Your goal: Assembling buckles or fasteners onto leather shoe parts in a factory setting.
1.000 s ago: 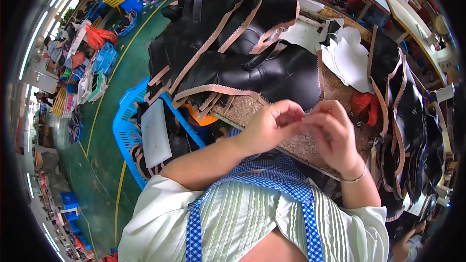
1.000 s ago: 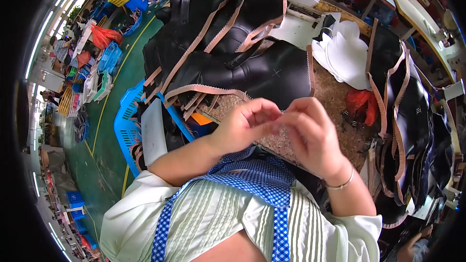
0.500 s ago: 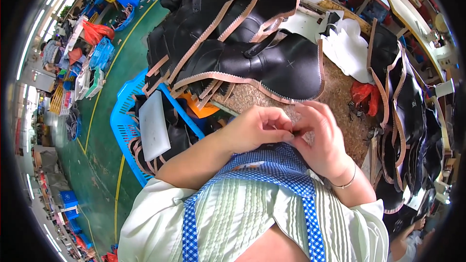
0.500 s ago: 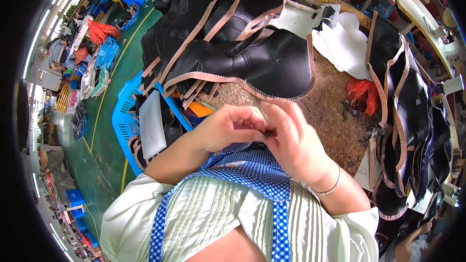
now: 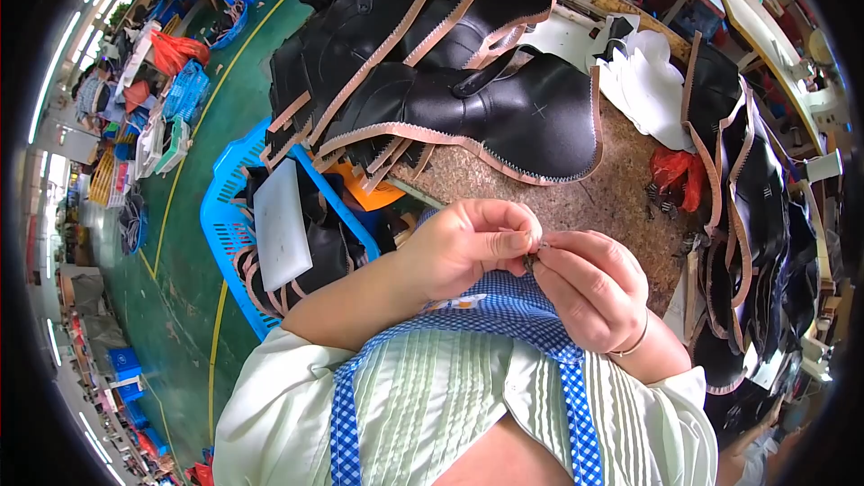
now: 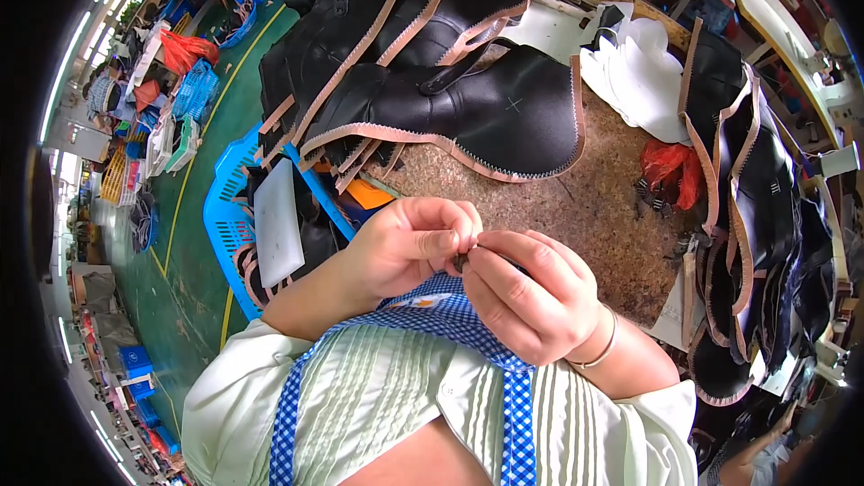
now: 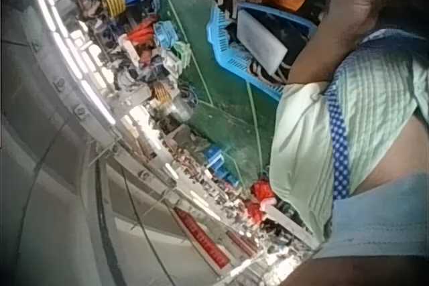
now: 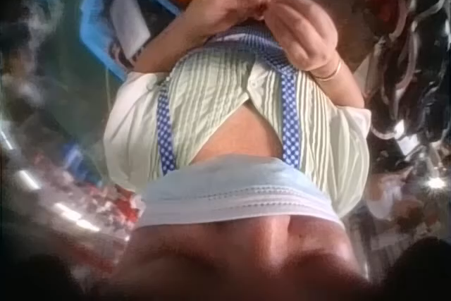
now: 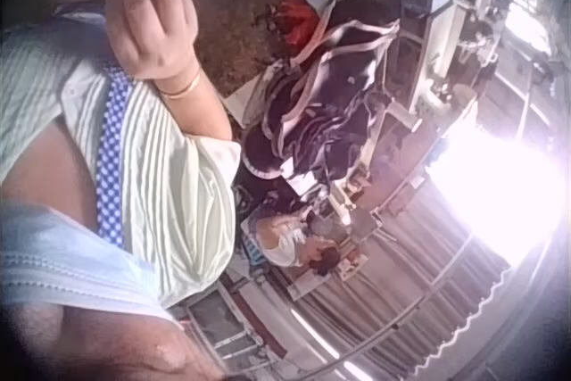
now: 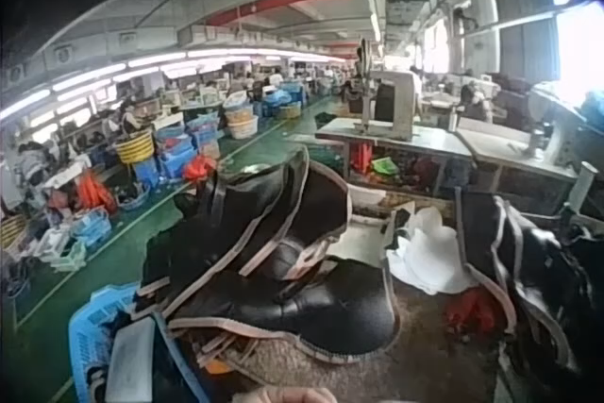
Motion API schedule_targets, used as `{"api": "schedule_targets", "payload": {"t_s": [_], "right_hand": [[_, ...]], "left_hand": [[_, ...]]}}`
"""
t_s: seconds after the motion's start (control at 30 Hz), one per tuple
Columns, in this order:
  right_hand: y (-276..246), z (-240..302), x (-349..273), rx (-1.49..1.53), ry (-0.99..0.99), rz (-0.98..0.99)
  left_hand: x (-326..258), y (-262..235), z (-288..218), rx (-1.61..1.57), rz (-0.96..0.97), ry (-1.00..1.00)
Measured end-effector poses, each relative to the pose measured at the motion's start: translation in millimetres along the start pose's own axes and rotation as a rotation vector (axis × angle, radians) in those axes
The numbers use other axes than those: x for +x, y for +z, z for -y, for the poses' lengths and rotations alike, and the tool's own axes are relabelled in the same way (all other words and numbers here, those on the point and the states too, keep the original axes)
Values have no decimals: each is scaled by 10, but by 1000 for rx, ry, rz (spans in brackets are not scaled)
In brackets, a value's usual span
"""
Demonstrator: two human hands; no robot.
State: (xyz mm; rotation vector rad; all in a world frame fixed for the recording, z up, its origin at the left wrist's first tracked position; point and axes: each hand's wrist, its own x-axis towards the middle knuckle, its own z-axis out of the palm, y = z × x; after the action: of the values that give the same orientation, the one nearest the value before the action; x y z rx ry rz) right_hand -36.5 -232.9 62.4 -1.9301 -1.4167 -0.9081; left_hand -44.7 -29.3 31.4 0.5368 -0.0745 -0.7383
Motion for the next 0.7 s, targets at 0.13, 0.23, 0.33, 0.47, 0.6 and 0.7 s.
{"api": "schedule_targets", "payload": {"t_s": [0.13, 0.23, 0.33, 0.47, 0.6, 0.7], "right_hand": [[2, 27, 30, -74, 14, 1], [-13, -2, 44, 21, 99, 16], [-61, -14, 62, 129, 192, 48], [-74, -21, 40, 145, 205, 72], [-34, 48, 36, 431, 686, -87], [-14, -11, -23, 435, 695, -57]], "left_hand": [[-99, 120, 16, 577, -87, 337], [-113, 168, 14, 887, -128, 526], [-106, 198, -21, 1105, -234, 653], [-94, 200, -70, 1203, -211, 681], [-64, 241, -61, 1466, -203, 831], [-36, 197, -48, 1464, -253, 803]]}}
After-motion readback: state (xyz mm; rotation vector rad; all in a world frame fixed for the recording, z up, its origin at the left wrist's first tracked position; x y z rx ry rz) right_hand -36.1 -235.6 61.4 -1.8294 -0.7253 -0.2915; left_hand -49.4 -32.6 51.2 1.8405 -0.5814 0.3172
